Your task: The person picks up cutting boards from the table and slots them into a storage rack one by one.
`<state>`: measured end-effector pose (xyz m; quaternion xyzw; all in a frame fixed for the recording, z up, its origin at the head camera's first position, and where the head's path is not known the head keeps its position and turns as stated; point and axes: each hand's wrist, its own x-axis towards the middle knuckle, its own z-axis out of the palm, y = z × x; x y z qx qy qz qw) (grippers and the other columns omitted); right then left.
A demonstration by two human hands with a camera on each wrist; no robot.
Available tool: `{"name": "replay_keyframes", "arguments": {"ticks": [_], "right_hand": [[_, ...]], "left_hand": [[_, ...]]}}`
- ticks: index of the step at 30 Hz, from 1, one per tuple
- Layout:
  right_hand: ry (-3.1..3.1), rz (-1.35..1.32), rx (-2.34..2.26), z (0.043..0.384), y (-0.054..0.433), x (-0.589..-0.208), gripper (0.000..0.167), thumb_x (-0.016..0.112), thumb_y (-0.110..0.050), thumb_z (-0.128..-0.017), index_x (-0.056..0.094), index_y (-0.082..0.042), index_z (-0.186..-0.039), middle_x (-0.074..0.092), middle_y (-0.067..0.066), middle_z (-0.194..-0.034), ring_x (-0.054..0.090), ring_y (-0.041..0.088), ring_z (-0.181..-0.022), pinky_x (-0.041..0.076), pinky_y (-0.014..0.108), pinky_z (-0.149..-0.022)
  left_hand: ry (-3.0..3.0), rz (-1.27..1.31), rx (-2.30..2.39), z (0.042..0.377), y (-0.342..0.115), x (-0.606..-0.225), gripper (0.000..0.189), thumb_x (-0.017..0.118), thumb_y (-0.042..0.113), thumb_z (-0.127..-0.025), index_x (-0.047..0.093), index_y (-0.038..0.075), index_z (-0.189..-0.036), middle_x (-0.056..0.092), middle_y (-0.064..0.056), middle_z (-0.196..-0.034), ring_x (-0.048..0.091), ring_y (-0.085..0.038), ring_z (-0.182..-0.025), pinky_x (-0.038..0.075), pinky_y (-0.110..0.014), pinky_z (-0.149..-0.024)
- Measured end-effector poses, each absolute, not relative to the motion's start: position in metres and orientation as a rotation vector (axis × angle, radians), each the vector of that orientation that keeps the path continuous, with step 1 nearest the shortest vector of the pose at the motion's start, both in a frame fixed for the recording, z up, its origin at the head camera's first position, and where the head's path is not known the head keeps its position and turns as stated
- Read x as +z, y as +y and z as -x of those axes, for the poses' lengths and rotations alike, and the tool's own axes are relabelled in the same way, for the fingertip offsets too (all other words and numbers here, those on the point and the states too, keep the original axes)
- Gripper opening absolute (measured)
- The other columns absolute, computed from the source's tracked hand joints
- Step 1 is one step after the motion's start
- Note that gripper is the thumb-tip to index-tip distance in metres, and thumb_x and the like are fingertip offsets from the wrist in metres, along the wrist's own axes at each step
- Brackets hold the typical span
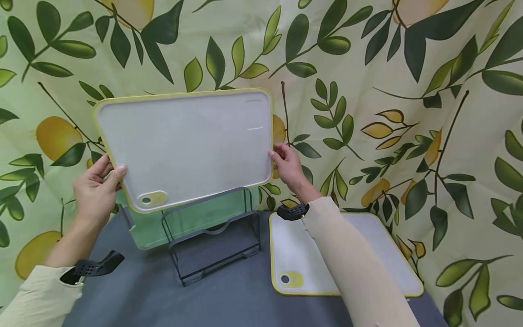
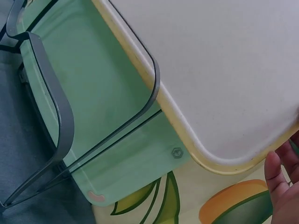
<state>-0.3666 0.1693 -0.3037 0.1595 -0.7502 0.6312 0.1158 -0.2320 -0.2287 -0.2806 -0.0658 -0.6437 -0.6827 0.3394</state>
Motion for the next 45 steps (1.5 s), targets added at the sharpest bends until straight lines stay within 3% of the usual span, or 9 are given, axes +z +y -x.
{"name": "replay_keyframes", "arguments": {"ticks": [10, 18, 27, 32, 39, 45], "right_hand": [[-2.282, -0.439, 1.859, 0.367, 0.167, -0.311, 0.034, 0.053, -0.021, -0.106, 0.055, -0.004, -0.136, 0.06, 0.003, -0.11, 0.055, 0.015, -0.096, 0.051, 0.04, -0.088], [-2.306, -0.452, 1.82, 0.367, 0.164, -0.316, 0.033, 0.054, -0.02, -0.106, 0.056, -0.002, -0.134, 0.062, 0.01, -0.112, 0.056, 0.016, -0.092, 0.052, 0.034, -0.08], [-2.341, -0.438, 1.808, 0.366, 0.162, -0.319, 0.035, 0.053, -0.02, -0.106, 0.057, -0.001, -0.135, 0.063, 0.022, -0.123, 0.055, 0.02, -0.095, 0.05, 0.04, -0.086], [-2.366, -0.423, 1.803, 0.367, 0.161, -0.323, 0.035, 0.053, -0.02, -0.106, 0.057, -0.001, -0.135, 0.063, 0.022, -0.124, 0.055, 0.024, -0.099, 0.049, 0.035, -0.086], [-2.377, -0.426, 1.798, 0.367, 0.159, -0.327, 0.034, 0.053, -0.019, -0.106, 0.057, 0.0, -0.134, 0.064, 0.024, -0.124, 0.056, 0.026, -0.099, 0.05, 0.043, -0.089], [-2.407, -0.454, 1.762, 0.367, 0.16, -0.332, 0.033, 0.051, -0.02, -0.107, 0.057, -0.001, -0.133, 0.064, 0.021, -0.121, 0.057, 0.025, -0.1, 0.05, 0.041, -0.088]], "left_hand": [[-1.754, 0.086, -1.729, 0.231, -0.233, -0.29, 0.048, 0.069, 0.005, -0.094, 0.06, 0.011, -0.141, 0.075, 0.008, -0.118, 0.073, 0.004, -0.085, 0.057, -0.013, -0.073], [-1.724, 0.077, -1.714, 0.23, -0.235, -0.296, 0.047, 0.069, 0.0, -0.093, 0.061, 0.007, -0.139, 0.075, 0.014, -0.093, 0.074, 0.002, -0.074, 0.057, -0.013, -0.067], [-1.753, 0.077, -1.661, 0.229, -0.237, -0.303, 0.047, 0.069, 0.0, -0.093, 0.059, 0.003, -0.139, 0.073, 0.013, -0.089, 0.073, 0.003, -0.072, 0.056, -0.012, -0.066], [-1.758, 0.047, -1.681, 0.228, -0.237, -0.305, 0.048, 0.069, 0.001, -0.093, 0.06, 0.004, -0.139, 0.073, 0.012, -0.088, 0.073, 0.003, -0.072, 0.056, -0.012, -0.065], [-1.788, -0.006, -1.677, 0.228, -0.238, -0.31, 0.049, 0.07, 0.001, -0.092, 0.06, 0.006, -0.14, 0.073, 0.018, -0.093, 0.072, 0.006, -0.077, 0.056, -0.011, -0.066], [-1.839, -0.071, -1.62, 0.228, -0.238, -0.317, 0.05, 0.071, 0.003, -0.092, 0.058, 0.006, -0.141, 0.07, 0.027, -0.091, 0.07, 0.011, -0.077, 0.055, -0.009, -0.066]]}}
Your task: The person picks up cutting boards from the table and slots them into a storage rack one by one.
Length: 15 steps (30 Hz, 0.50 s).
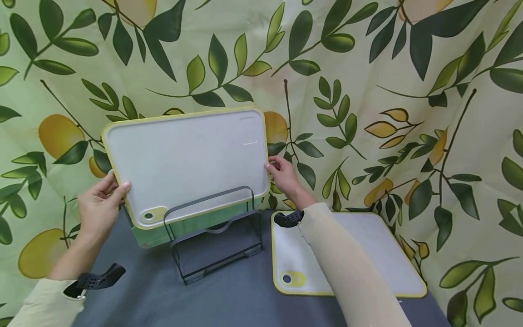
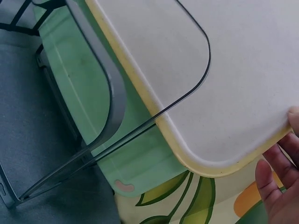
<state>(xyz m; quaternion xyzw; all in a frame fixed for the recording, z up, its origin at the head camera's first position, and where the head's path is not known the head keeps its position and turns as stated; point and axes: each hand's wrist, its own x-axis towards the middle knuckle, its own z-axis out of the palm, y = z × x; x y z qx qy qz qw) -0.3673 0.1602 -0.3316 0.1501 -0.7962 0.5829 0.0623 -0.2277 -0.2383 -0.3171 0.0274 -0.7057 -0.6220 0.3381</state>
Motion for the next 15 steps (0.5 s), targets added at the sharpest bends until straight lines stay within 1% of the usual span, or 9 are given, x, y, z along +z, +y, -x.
{"name": "replay_keyframes", "arguments": {"ticks": [4, 7, 10, 15], "right_hand": [[-2.42, -0.465, 1.728, 0.3677, 0.1601, -0.3345, 0.034, 0.051, -0.019, -0.107, 0.057, -0.001, -0.135, 0.064, 0.022, -0.122, 0.058, 0.028, -0.103, 0.052, 0.045, -0.089], [-2.419, -0.457, 1.725, 0.3671, 0.1589, -0.3358, 0.033, 0.052, -0.018, -0.106, 0.058, -0.002, -0.135, 0.064, 0.024, -0.121, 0.058, 0.029, -0.103, 0.052, 0.047, -0.088], [-2.422, -0.446, 1.728, 0.3661, 0.1577, -0.3369, 0.032, 0.052, -0.017, -0.106, 0.059, -0.002, -0.134, 0.065, 0.024, -0.121, 0.058, 0.028, -0.102, 0.052, 0.043, -0.084], [-2.436, -0.442, 1.724, 0.3648, 0.1564, -0.3382, 0.032, 0.051, -0.016, -0.107, 0.059, -0.001, -0.134, 0.064, 0.024, -0.121, 0.058, 0.027, -0.102, 0.052, 0.038, -0.081]], "left_hand": [[-1.857, -0.105, -1.605, 0.2266, -0.2382, -0.3199, 0.049, 0.071, 0.004, -0.092, 0.059, 0.008, -0.14, 0.069, 0.029, -0.087, 0.069, 0.012, -0.075, 0.054, -0.008, -0.064], [-1.909, -0.119, -1.558, 0.2263, -0.2391, -0.3216, 0.048, 0.071, 0.005, -0.093, 0.06, 0.007, -0.14, 0.068, 0.03, -0.084, 0.068, 0.013, -0.073, 0.054, -0.008, -0.063], [-1.981, -0.149, -1.497, 0.2259, -0.2405, -0.3234, 0.047, 0.07, 0.01, -0.095, 0.059, 0.007, -0.141, 0.064, 0.033, -0.084, 0.066, 0.015, -0.072, 0.054, -0.007, -0.064], [-2.032, -0.201, -1.458, 0.2246, -0.2416, -0.3265, 0.046, 0.07, 0.015, -0.096, 0.06, 0.006, -0.14, 0.062, 0.032, -0.087, 0.064, 0.018, -0.075, 0.053, -0.006, -0.067]]}}
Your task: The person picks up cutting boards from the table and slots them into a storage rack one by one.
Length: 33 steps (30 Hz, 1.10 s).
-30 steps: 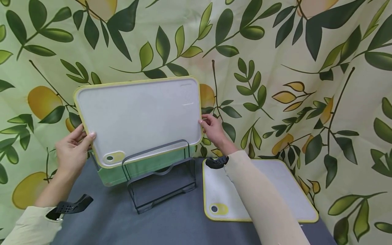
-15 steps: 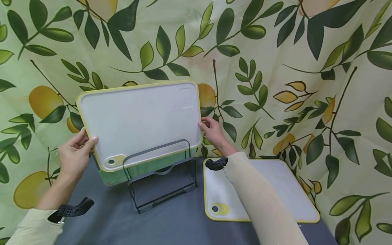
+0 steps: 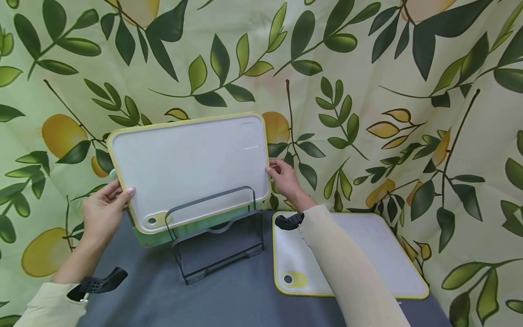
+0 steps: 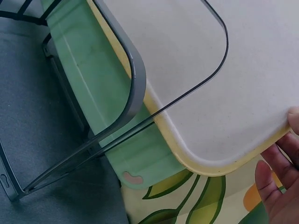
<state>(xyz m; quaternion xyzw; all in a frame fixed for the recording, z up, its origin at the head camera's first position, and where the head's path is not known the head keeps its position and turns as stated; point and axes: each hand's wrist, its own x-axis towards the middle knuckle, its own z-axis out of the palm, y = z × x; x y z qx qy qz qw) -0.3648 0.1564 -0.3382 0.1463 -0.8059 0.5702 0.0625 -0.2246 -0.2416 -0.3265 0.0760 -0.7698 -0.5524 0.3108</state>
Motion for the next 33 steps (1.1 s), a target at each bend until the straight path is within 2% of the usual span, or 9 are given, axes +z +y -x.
{"name": "replay_keyframes", "arguments": {"ticks": [7, 14, 17, 23, 33], "right_hand": [[-2.447, -0.429, 1.723, 0.366, 0.154, -0.342, 0.033, 0.052, -0.017, -0.107, 0.059, -0.001, -0.134, 0.065, 0.024, -0.12, 0.06, 0.028, -0.104, 0.052, 0.032, -0.079], [-2.451, -0.434, 1.724, 0.367, 0.152, -0.346, 0.034, 0.051, -0.017, -0.107, 0.057, 0.001, -0.136, 0.064, 0.025, -0.121, 0.06, 0.03, -0.108, 0.053, 0.049, -0.093], [-2.452, -0.429, 1.734, 0.367, 0.151, -0.348, 0.034, 0.05, -0.017, -0.107, 0.057, 0.001, -0.135, 0.064, 0.024, -0.12, 0.059, 0.028, -0.106, 0.052, 0.052, -0.094], [-2.467, -0.413, 1.744, 0.37, 0.152, -0.352, 0.033, 0.05, -0.018, -0.107, 0.058, 0.001, -0.134, 0.063, 0.024, -0.12, 0.058, 0.027, -0.105, 0.052, 0.046, -0.091], [-2.485, -0.449, 1.686, 0.371, 0.152, -0.36, 0.034, 0.05, -0.018, -0.107, 0.058, 0.003, -0.133, 0.063, 0.027, -0.119, 0.057, 0.035, -0.108, 0.051, 0.039, -0.085]], "left_hand": [[-2.003, -0.21, -1.468, 0.224, -0.241, -0.332, 0.043, 0.069, 0.013, -0.096, 0.062, 0.001, -0.137, 0.061, 0.033, -0.083, 0.064, 0.018, -0.075, 0.053, -0.006, -0.067], [-1.989, -0.198, -1.48, 0.224, -0.24, -0.336, 0.043, 0.069, 0.011, -0.096, 0.061, -0.001, -0.136, 0.061, 0.034, -0.081, 0.064, 0.017, -0.073, 0.053, -0.006, -0.067], [-1.995, -0.197, -1.488, 0.224, -0.241, -0.338, 0.044, 0.069, 0.011, -0.096, 0.061, -0.002, -0.136, 0.061, 0.034, -0.081, 0.064, 0.017, -0.072, 0.053, -0.006, -0.067], [-2.007, -0.206, -1.507, 0.223, -0.241, -0.34, 0.044, 0.069, 0.013, -0.096, 0.061, -0.001, -0.137, 0.062, 0.033, -0.081, 0.065, 0.017, -0.074, 0.054, -0.007, -0.067], [-2.031, -0.244, -1.527, 0.219, -0.242, -0.348, 0.046, 0.07, 0.016, -0.096, 0.06, 0.001, -0.138, 0.062, 0.034, -0.083, 0.064, 0.019, -0.08, 0.054, -0.007, -0.069]]}}
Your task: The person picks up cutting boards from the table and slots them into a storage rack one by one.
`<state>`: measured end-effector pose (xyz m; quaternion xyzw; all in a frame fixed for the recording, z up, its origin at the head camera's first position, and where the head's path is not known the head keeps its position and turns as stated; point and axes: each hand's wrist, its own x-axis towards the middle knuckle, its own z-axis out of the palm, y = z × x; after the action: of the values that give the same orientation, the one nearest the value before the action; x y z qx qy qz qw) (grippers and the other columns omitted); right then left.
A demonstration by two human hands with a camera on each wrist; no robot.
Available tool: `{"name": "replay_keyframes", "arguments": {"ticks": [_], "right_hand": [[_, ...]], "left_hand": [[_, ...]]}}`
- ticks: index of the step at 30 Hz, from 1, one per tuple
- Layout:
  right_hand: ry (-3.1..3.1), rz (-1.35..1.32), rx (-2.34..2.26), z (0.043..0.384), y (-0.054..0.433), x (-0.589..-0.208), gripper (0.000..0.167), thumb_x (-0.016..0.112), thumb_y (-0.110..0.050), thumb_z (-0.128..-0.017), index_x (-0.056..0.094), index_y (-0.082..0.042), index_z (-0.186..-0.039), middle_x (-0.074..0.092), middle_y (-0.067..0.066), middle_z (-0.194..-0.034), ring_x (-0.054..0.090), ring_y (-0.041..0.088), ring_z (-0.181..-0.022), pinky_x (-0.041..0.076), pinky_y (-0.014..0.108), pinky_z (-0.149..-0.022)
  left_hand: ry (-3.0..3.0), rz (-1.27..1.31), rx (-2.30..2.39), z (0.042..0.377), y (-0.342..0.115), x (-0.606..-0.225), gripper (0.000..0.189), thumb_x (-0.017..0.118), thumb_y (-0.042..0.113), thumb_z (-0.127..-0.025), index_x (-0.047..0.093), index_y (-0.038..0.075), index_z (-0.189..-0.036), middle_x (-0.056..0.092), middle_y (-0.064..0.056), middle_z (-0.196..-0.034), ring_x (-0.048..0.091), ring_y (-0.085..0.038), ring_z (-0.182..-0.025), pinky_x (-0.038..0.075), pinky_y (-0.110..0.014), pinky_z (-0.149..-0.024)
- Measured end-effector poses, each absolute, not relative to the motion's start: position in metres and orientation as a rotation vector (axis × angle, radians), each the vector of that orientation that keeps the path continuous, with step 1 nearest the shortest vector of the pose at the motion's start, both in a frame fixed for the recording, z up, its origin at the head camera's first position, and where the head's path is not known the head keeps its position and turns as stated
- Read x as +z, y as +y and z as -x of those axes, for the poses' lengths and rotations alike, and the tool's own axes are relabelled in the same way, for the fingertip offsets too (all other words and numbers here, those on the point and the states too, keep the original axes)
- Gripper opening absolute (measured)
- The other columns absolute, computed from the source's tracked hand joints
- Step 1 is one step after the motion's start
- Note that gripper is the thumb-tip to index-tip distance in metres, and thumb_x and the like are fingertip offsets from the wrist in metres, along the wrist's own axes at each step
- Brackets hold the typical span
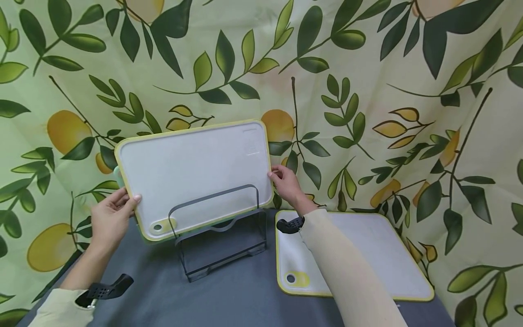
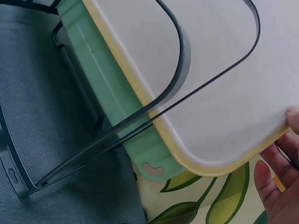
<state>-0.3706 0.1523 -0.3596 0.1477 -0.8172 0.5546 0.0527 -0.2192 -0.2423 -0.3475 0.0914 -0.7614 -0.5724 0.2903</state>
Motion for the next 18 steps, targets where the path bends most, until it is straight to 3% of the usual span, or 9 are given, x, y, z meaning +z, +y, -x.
{"name": "replay_keyframes", "arguments": {"ticks": [4, 11, 14, 18], "right_hand": [[-2.499, -0.447, 1.661, 0.37, 0.151, -0.361, 0.033, 0.051, -0.019, -0.107, 0.059, 0.001, -0.132, 0.064, 0.025, -0.118, 0.058, 0.033, -0.107, 0.051, 0.033, -0.082], [-2.507, -0.477, 1.654, 0.368, 0.153, -0.367, 0.03, 0.051, -0.017, -0.107, 0.06, 0.002, -0.129, 0.066, 0.026, -0.117, 0.059, 0.035, -0.105, 0.051, 0.034, -0.082], [-2.509, -0.481, 1.652, 0.368, 0.154, -0.369, 0.029, 0.051, -0.016, -0.107, 0.06, 0.002, -0.128, 0.067, 0.025, -0.114, 0.059, 0.032, -0.102, 0.048, 0.027, -0.076], [-2.518, -0.471, 1.652, 0.368, 0.154, -0.371, 0.028, 0.053, -0.017, -0.106, 0.061, 0.001, -0.127, 0.067, 0.024, -0.112, 0.059, 0.032, -0.102, 0.05, 0.031, -0.078]], "left_hand": [[-2.025, -0.248, -1.537, 0.216, -0.242, -0.351, 0.047, 0.07, 0.016, -0.096, 0.06, 0.001, -0.139, 0.062, 0.034, -0.085, 0.064, 0.018, -0.081, 0.054, -0.007, -0.069], [-2.019, -0.232, -1.544, 0.215, -0.242, -0.356, 0.046, 0.069, 0.013, -0.096, 0.06, -0.001, -0.138, 0.062, 0.034, -0.083, 0.064, 0.018, -0.079, 0.054, -0.007, -0.069], [-2.022, -0.236, -1.537, 0.214, -0.242, -0.358, 0.046, 0.069, 0.013, -0.096, 0.06, -0.002, -0.138, 0.061, 0.034, -0.083, 0.064, 0.019, -0.079, 0.054, -0.007, -0.069], [-2.026, -0.234, -1.524, 0.214, -0.242, -0.363, 0.044, 0.07, 0.012, -0.095, 0.061, -0.001, -0.137, 0.061, 0.035, -0.082, 0.064, 0.019, -0.079, 0.054, -0.006, -0.069]]}}
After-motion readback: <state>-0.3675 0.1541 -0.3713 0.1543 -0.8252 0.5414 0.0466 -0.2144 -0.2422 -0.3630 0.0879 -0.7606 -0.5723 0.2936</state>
